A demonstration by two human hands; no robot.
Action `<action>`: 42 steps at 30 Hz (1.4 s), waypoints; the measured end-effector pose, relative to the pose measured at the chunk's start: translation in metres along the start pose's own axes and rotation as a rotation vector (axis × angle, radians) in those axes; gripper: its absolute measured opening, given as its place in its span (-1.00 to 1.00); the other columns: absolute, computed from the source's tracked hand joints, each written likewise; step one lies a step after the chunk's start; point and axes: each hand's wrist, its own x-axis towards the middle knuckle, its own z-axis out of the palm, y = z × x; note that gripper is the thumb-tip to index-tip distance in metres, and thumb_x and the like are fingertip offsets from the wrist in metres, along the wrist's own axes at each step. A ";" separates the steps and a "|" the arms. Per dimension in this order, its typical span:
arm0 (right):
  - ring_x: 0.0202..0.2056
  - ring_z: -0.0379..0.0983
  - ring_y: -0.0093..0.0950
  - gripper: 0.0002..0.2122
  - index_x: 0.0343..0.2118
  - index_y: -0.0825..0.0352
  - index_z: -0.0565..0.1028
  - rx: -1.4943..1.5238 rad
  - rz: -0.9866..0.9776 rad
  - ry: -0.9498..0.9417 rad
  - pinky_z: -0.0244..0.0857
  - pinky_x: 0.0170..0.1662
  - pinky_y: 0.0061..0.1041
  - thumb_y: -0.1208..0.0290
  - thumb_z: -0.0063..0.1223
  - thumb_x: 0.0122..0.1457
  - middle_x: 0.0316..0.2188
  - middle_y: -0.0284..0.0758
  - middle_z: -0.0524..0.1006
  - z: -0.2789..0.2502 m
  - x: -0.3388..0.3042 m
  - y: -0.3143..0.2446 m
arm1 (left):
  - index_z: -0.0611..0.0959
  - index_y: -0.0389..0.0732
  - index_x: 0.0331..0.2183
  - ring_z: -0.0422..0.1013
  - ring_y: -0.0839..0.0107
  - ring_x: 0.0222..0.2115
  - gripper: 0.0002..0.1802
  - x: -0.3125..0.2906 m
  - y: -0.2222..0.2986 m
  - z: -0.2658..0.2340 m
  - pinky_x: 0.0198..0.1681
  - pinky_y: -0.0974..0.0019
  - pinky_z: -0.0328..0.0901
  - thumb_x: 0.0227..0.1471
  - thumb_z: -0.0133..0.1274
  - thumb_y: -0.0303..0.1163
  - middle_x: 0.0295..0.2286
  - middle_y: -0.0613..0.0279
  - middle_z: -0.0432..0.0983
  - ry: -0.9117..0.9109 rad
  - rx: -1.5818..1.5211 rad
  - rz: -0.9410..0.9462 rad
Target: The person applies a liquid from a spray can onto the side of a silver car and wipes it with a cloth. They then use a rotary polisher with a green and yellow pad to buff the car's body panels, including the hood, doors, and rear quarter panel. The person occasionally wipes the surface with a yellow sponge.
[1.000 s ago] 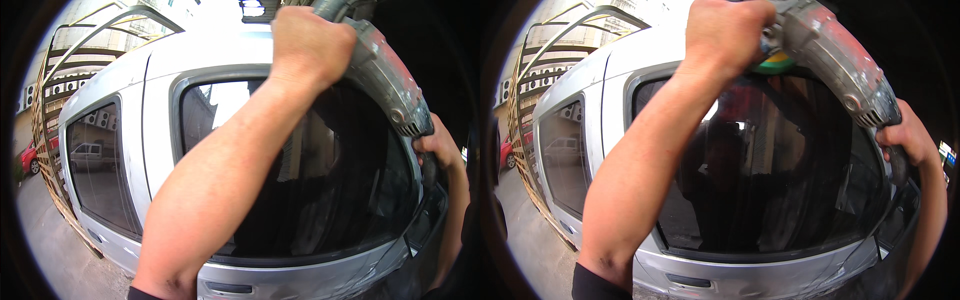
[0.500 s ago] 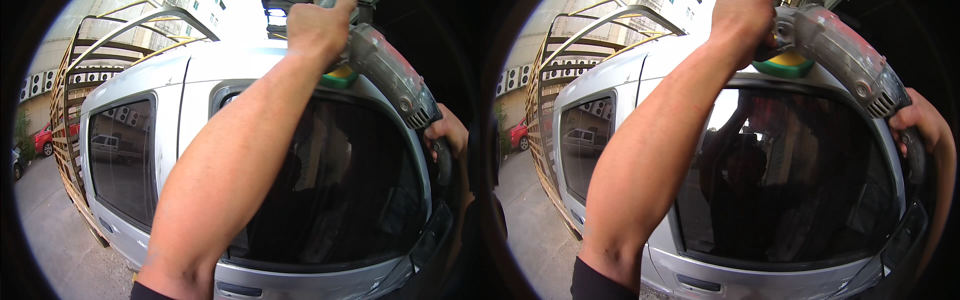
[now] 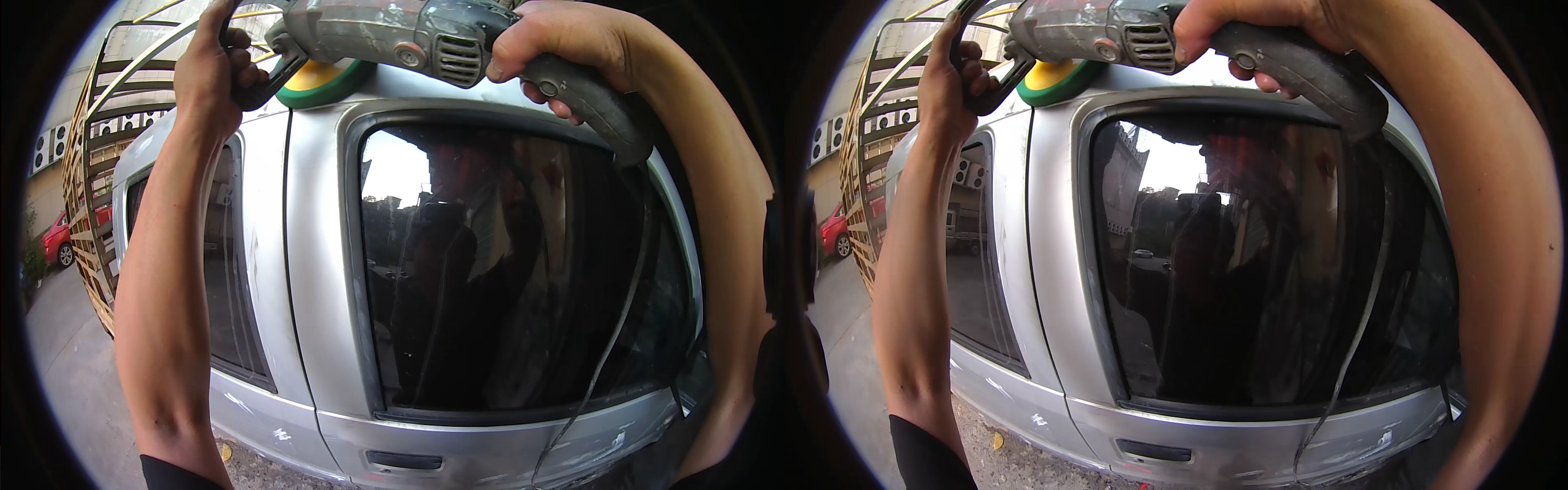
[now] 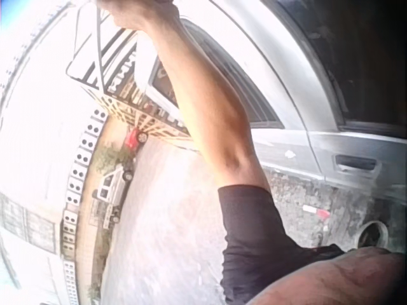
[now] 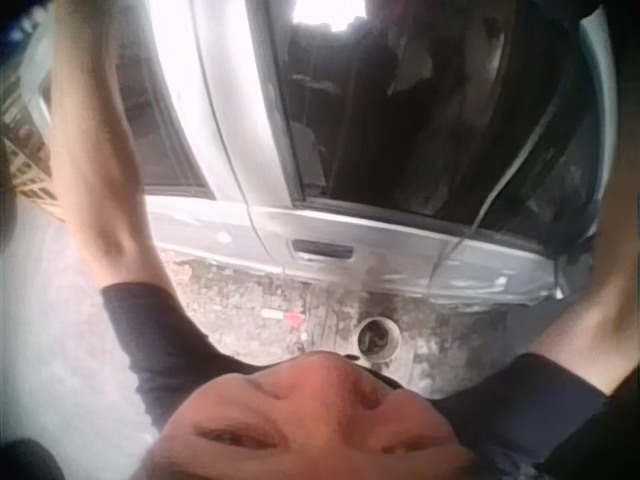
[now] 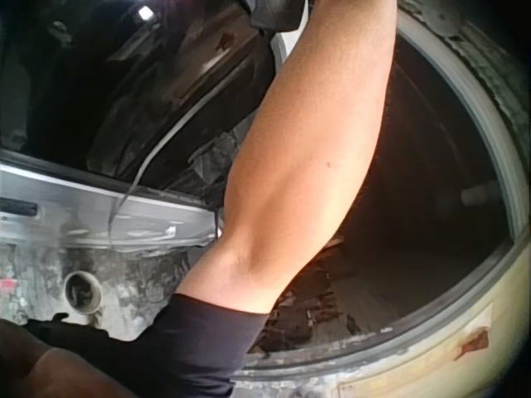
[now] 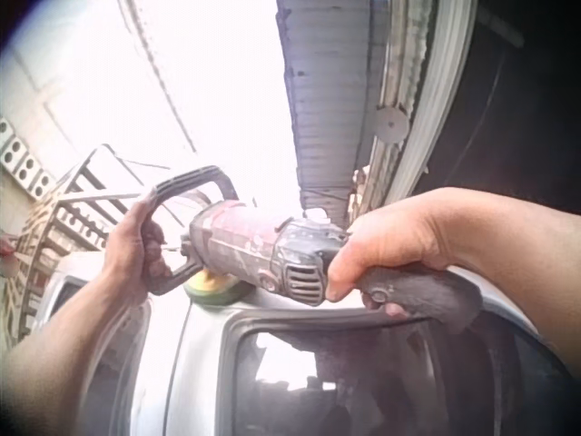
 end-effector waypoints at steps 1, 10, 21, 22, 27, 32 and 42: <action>-0.63 0.46 -0.47 -0.78 -0.29 0.38 0.57 -0.035 -0.021 0.043 0.38 -0.51 -0.43 0.30 0.19 0.15 -0.57 -0.28 0.57 0.004 -0.001 0.001 | 0.43 -0.07 -0.51 0.00 0.61 -0.74 -0.45 -0.009 -0.006 -0.009 -0.58 0.44 0.10 0.13 0.19 0.18 -0.73 0.51 0.01 -0.005 0.020 0.048; -0.67 0.44 -0.52 -0.57 -0.21 0.52 0.57 -0.190 -0.357 0.283 0.35 -0.59 -0.54 0.30 0.21 -0.11 -0.57 -0.23 0.55 0.048 -0.029 0.058 | 0.46 -0.12 -0.57 0.13 0.53 -0.81 -0.41 -0.075 -0.017 0.001 -0.65 0.35 0.21 0.13 0.14 0.21 -0.81 0.42 0.13 0.004 0.004 0.053; -0.70 0.37 -0.55 -0.60 -0.19 0.45 0.48 0.215 -0.004 0.589 0.32 -0.59 -0.54 0.49 0.16 -0.19 -0.57 -0.35 0.47 -0.017 -0.165 0.263 | 0.65 -0.43 -0.59 0.50 0.27 -0.63 -0.33 -0.159 -0.031 0.257 -0.47 0.17 0.37 0.02 0.22 0.12 -0.69 0.03 0.53 -0.317 -0.063 0.307; -0.71 0.37 -0.54 -0.59 -0.19 0.45 0.47 0.244 0.047 0.604 0.32 -0.61 -0.53 0.50 0.15 -0.20 -0.57 -0.35 0.47 -0.022 -0.179 0.281 | 0.67 -0.41 -0.58 0.53 0.14 -0.60 -0.37 -0.170 -0.029 0.280 -0.43 0.12 0.40 0.00 0.22 0.09 -0.66 -0.05 0.55 -0.314 -0.010 0.404; -0.72 0.38 -0.51 -0.55 -0.14 0.43 0.44 0.371 0.137 0.676 0.36 -0.63 -0.50 0.51 0.15 -0.22 -0.56 -0.35 0.45 -0.021 -0.208 0.330 | 0.73 -0.34 -0.47 0.58 -0.09 -0.46 -0.50 -0.207 -0.018 0.325 -0.28 0.07 0.46 0.01 0.22 0.00 -0.56 -0.14 0.61 -0.484 0.051 0.277; -0.65 0.39 -0.56 -0.53 -0.05 0.40 0.46 0.340 -0.012 0.541 0.32 -0.55 -0.54 0.55 0.21 -0.13 -0.48 -0.38 0.50 0.011 -0.156 0.263 | 0.74 -0.34 -0.42 0.58 0.19 -0.51 -0.47 -0.170 -0.017 0.230 -0.32 0.19 0.43 0.01 0.24 0.03 -0.57 0.00 0.63 -0.327 0.086 0.294; -0.32 0.63 -0.20 -0.28 -0.04 0.46 0.53 -0.011 -0.526 0.071 0.50 -0.17 -0.26 -0.14 0.33 -0.08 -0.27 -0.02 0.65 0.135 -0.010 0.064 | 0.43 -0.09 -0.58 0.14 0.55 -0.79 -0.52 -0.114 0.041 -0.116 -0.67 0.38 0.08 0.24 0.15 -0.02 -0.77 0.42 0.19 0.084 0.232 0.106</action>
